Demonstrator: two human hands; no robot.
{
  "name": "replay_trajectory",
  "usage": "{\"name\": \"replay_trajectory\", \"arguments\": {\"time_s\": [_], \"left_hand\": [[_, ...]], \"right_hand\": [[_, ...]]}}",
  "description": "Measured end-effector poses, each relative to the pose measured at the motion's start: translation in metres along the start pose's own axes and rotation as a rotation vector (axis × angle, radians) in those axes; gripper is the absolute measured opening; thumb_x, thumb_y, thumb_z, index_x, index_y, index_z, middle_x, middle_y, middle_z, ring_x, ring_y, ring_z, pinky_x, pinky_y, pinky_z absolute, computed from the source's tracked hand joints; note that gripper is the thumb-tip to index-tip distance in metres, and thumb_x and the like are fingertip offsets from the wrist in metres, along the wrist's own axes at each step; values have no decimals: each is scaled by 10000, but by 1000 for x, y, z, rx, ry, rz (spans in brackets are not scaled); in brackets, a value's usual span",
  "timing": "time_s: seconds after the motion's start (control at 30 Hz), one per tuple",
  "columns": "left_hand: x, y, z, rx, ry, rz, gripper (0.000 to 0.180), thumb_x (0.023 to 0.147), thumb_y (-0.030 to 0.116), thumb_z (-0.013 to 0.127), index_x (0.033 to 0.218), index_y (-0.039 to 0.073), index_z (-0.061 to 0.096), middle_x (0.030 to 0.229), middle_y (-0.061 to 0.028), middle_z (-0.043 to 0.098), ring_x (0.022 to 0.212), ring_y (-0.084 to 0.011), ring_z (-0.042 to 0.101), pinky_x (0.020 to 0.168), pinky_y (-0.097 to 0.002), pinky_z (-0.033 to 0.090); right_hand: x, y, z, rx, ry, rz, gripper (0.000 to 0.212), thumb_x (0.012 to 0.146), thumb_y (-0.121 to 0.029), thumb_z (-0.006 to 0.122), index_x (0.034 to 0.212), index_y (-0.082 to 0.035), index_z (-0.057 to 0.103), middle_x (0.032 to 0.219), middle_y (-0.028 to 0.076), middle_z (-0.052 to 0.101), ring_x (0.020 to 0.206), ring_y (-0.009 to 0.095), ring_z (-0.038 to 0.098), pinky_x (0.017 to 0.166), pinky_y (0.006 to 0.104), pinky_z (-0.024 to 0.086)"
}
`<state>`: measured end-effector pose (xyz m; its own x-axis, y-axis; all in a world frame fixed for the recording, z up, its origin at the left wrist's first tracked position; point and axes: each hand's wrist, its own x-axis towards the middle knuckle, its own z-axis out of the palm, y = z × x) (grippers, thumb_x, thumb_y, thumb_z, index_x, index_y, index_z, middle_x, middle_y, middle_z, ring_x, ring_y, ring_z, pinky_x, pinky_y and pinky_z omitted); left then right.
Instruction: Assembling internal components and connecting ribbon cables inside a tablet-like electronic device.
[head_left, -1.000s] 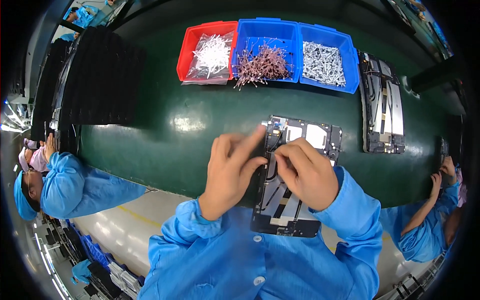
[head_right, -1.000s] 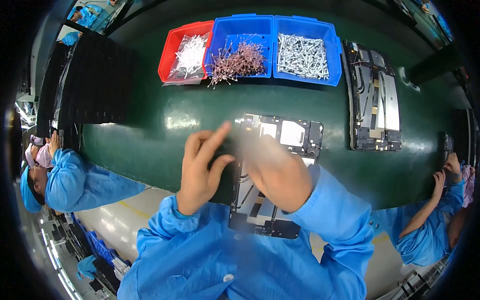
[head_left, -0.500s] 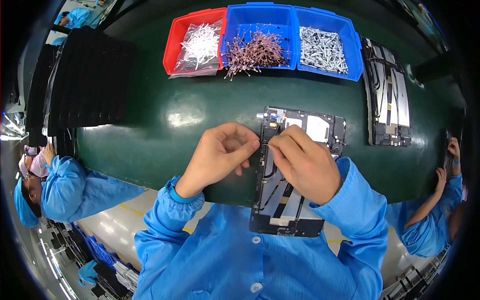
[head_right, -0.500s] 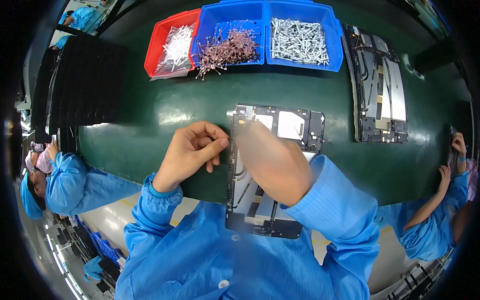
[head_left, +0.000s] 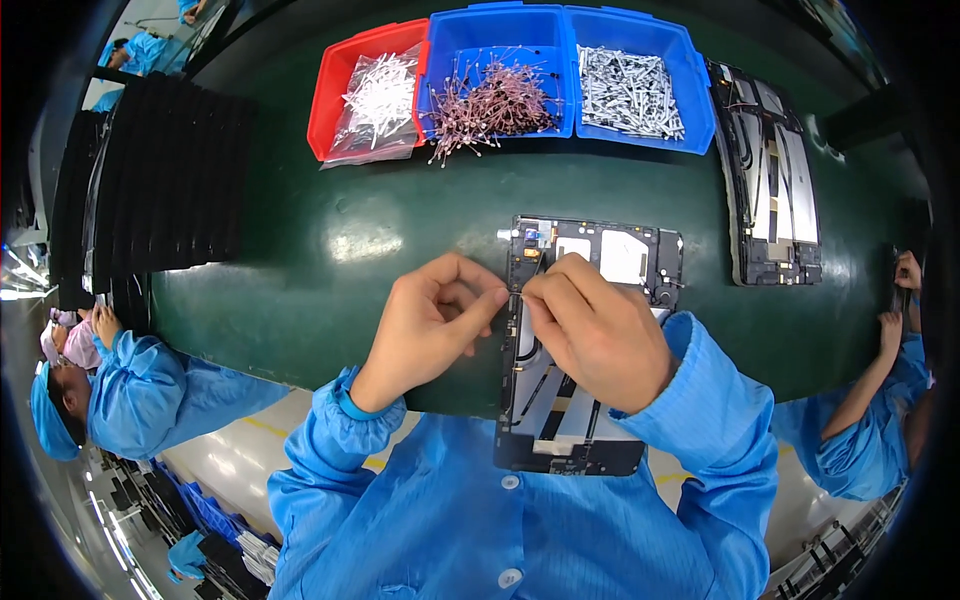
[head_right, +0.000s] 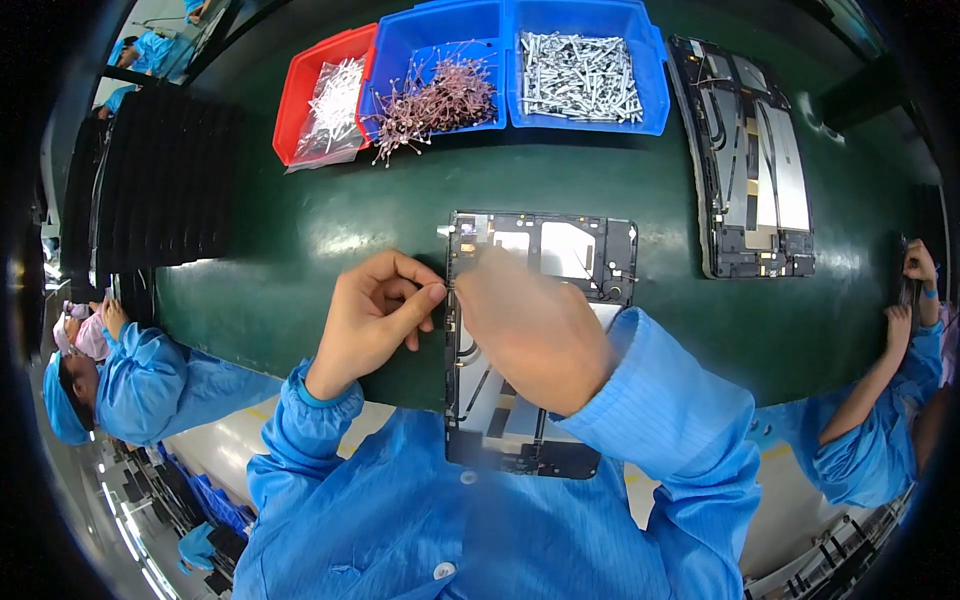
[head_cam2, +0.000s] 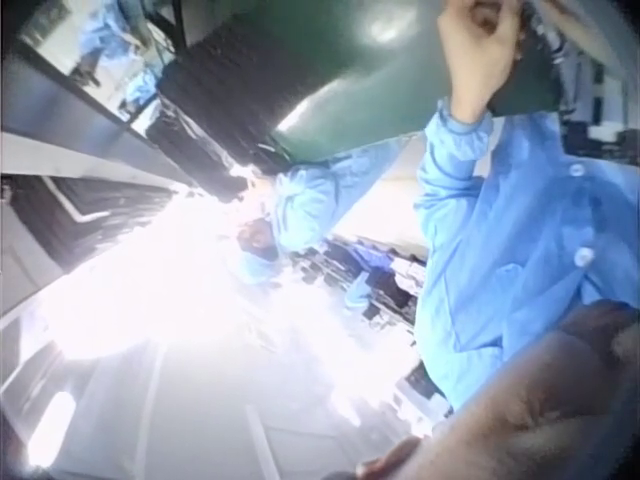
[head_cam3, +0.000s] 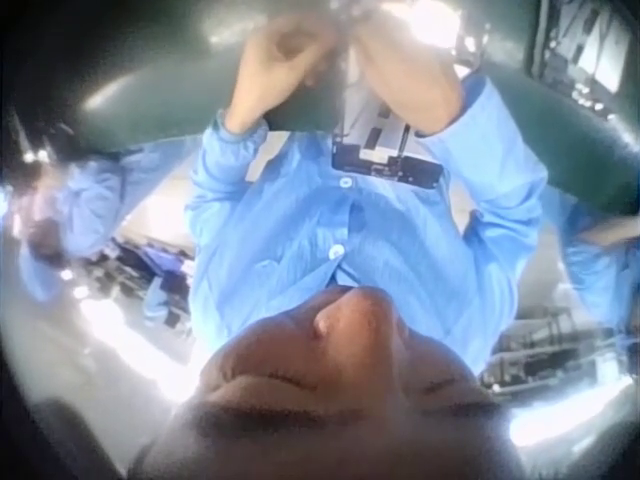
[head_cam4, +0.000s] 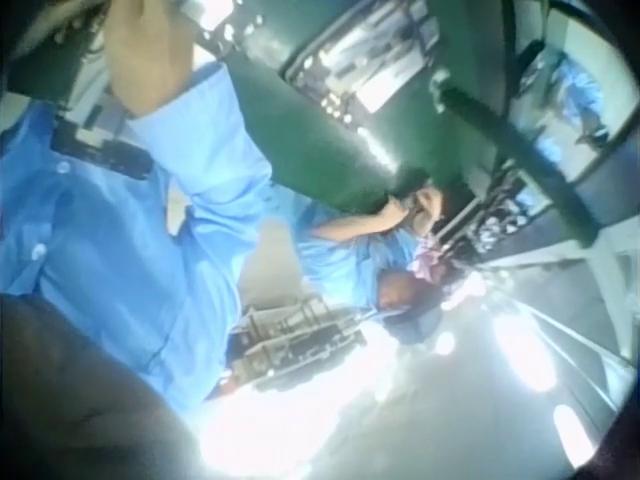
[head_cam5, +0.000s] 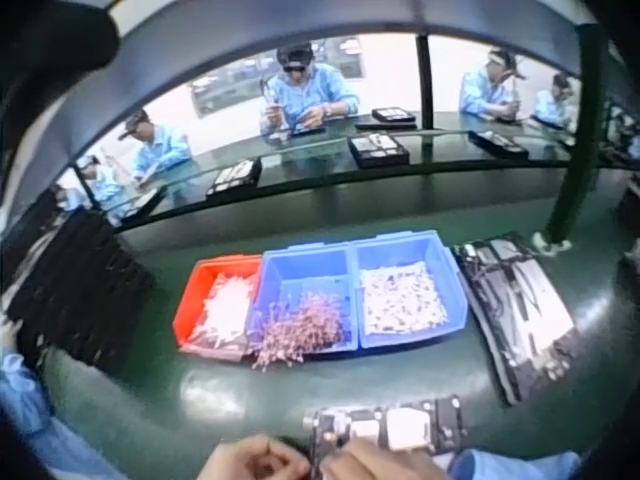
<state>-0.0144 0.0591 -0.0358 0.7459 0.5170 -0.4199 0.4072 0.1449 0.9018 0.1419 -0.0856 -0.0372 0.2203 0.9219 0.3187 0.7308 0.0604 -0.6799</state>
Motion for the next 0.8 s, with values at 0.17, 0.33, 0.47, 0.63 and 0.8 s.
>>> {"name": "replay_trajectory", "arguments": {"time_s": [0.17, 0.33, 0.47, 0.63, 0.8], "left_hand": [[-3, -6, 5, 40, 74, 58, 132, 942, 98, 722, 983, -9, 656, 720, -13, 666, 586, -30, 596, 484, -197, 466], [1, 2, 2, 38, 31, 8, 108, 921, 56, 704, 964, -29, 652, 773, -48, 693, 627, -62, 637, 516, -212, 514], [8, 13, -8, 19, -63, -13, 99, 909, 29, 688, 959, -45, 645, 855, -79, 708, 746, -109, 692, 573, -246, 574], [17, 29, -15, 38, -198, -154, 70, 888, -16, 654, 943, -54, 631, 921, -94, 709, 838, -154, 723, 616, -270, 604], [18, 28, -15, 30, -204, -149, 62, 885, -20, 655, 932, -51, 629, 911, -92, 707, 833, -152, 721, 615, -271, 605]], "right_hand": [[1, -3, -1, -40, 0, 10, 134, 849, 13, 715, 945, -4, 623, 891, 114, 585, 667, 305, 656, 572, 401, 546], [0, -2, 1, -39, 15, -1, 147, 837, 10, 723, 946, -6, 625, 886, 105, 590, 659, 294, 661, 557, 399, 548], [-1, -2, 1, -44, 16, -17, 149, 834, 7, 724, 946, -6, 627, 881, 102, 588, 653, 289, 659, 553, 394, 549], [0, -4, 1, -56, 23, -15, 160, 821, 13, 728, 944, -5, 628, 866, 102, 580, 650, 292, 656, 553, 396, 549], [-1, -2, -2, -74, 2, -40, 169, 806, 15, 732, 940, -8, 631, 863, 99, 579, 661, 287, 659, 560, 390, 549]]}}
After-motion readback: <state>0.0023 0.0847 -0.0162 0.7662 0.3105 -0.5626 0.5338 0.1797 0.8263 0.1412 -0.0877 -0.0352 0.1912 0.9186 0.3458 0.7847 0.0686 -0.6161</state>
